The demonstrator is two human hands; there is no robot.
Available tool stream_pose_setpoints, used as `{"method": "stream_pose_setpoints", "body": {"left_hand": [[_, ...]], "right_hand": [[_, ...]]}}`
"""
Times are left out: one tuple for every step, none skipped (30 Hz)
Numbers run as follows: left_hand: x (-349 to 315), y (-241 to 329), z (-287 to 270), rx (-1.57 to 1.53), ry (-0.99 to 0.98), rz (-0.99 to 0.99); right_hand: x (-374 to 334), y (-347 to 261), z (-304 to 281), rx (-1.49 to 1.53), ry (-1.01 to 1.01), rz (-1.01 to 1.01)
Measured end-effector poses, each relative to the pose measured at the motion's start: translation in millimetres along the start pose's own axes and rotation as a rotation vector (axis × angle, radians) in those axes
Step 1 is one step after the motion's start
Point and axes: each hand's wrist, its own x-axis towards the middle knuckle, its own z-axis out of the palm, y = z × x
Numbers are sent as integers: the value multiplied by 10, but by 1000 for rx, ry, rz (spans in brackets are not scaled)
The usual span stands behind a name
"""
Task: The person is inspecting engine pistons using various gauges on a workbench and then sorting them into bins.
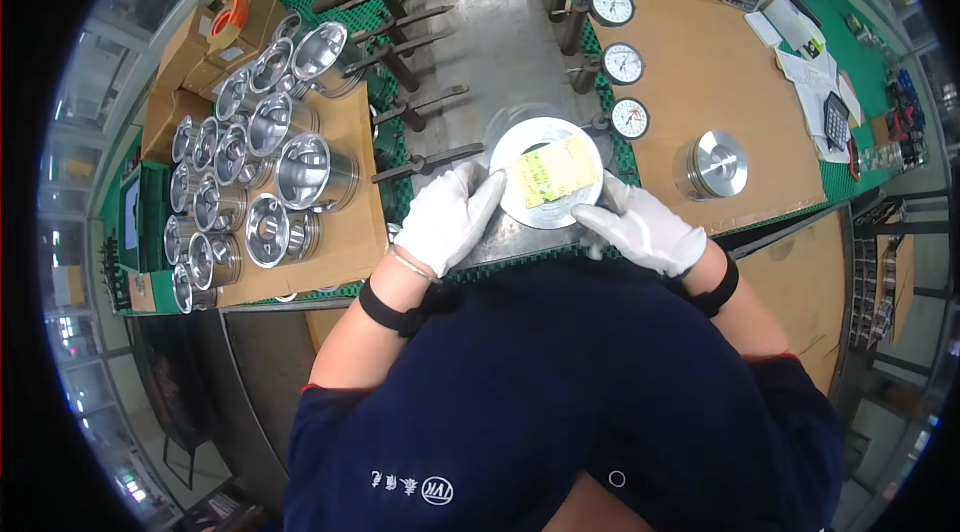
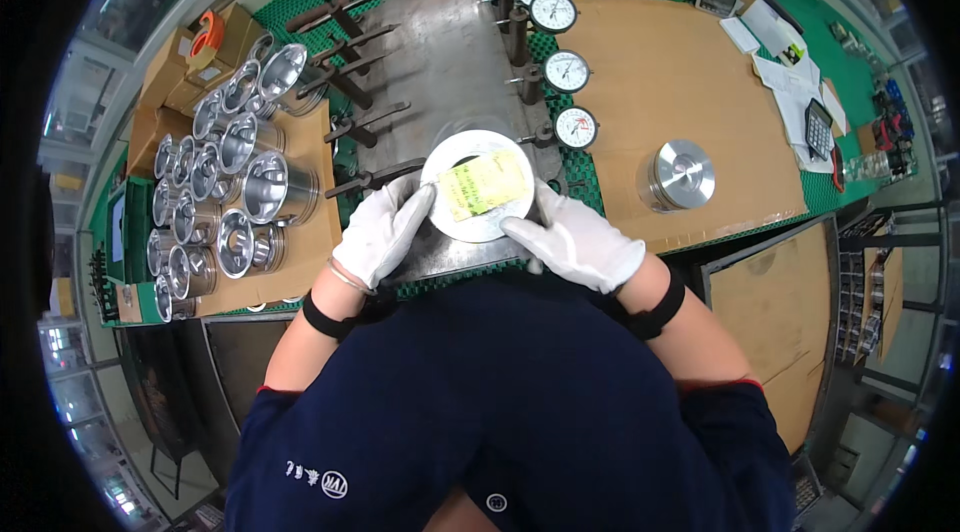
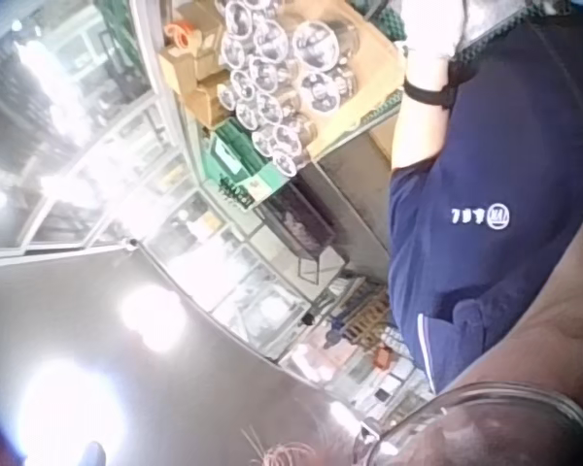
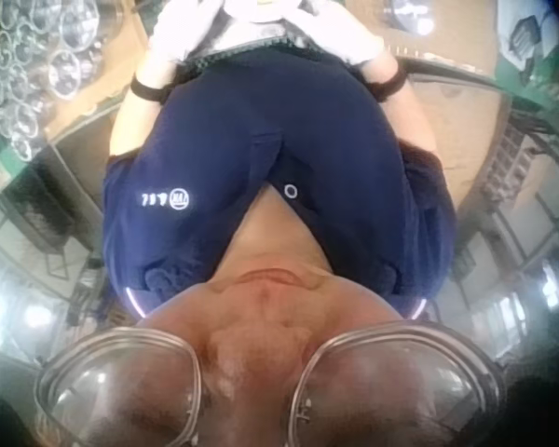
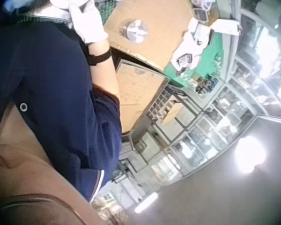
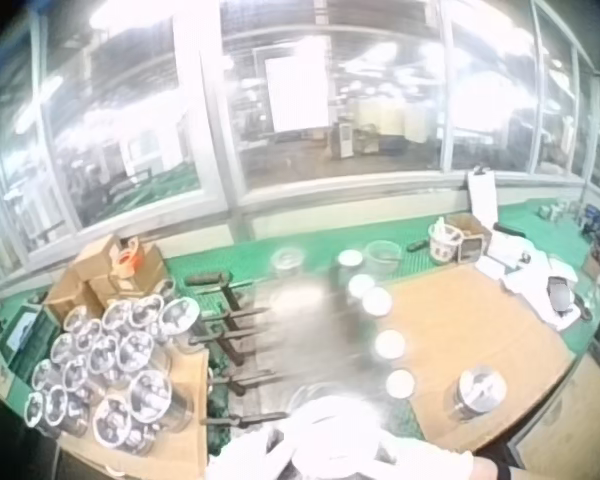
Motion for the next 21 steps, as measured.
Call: {"method": "stream_pose_setpoints", "body": {"left_hand": [[-26,19,-6,9,-10,4],[-65,61,-25,21,-5,-16],[-122,81,-53,32,7,-44],[-189,98,-59,121,12,18],[-255,65,-9,-216,-138,53],[-303,88,-44,-73,-211,53],[-330,204,-91,75,-296,65],[-371,382,-143,163,-46,258],[-352,342,-170,338,104,389],[-301,337,-199,405,214,502],[-217,365,-238,469,325,615],[-124,395,-254,465,318,617],[-44,438,-264,541,257,656],[30,467,-260,616,194,695],[95,479,-231,616,196,691],[159,470,-179,655,190,696],[237,434,-130,694,183,701],[331,283,-51,887,255,748],[354,334,-38,888,248,759],[364,419,-21,807,260,692],[371,472,2,727,271,619]], "right_hand": [[26,-22,-27,-26,20,-36],[133,66,-81,-71,26,-103],[174,-45,-128,-36,3,-100],[301,102,-172,-275,219,-351],[399,256,-188,-516,440,-595],[302,-11,-185,-246,372,-430],[287,-77,-226,-231,425,-439],[309,-31,-242,-159,465,-502],[322,10,-243,-89,499,-569],[285,15,-280,-86,500,-565],[223,3,-338,-111,331,-390],[185,8,-366,-135,162,-211],[163,15,-335,-136,158,-208],[133,19,-274,-113,96,-157],[128,13,-229,-90,35,-110],[154,11,-194,-111,54,-160],[197,27,-178,-111,51,-161],[261,53,-151,-214,131,-271],[329,129,-150,-311,230,-371],[478,279,-156,-372,366,-563],[554,289,-189,-366,373,-560]]}}
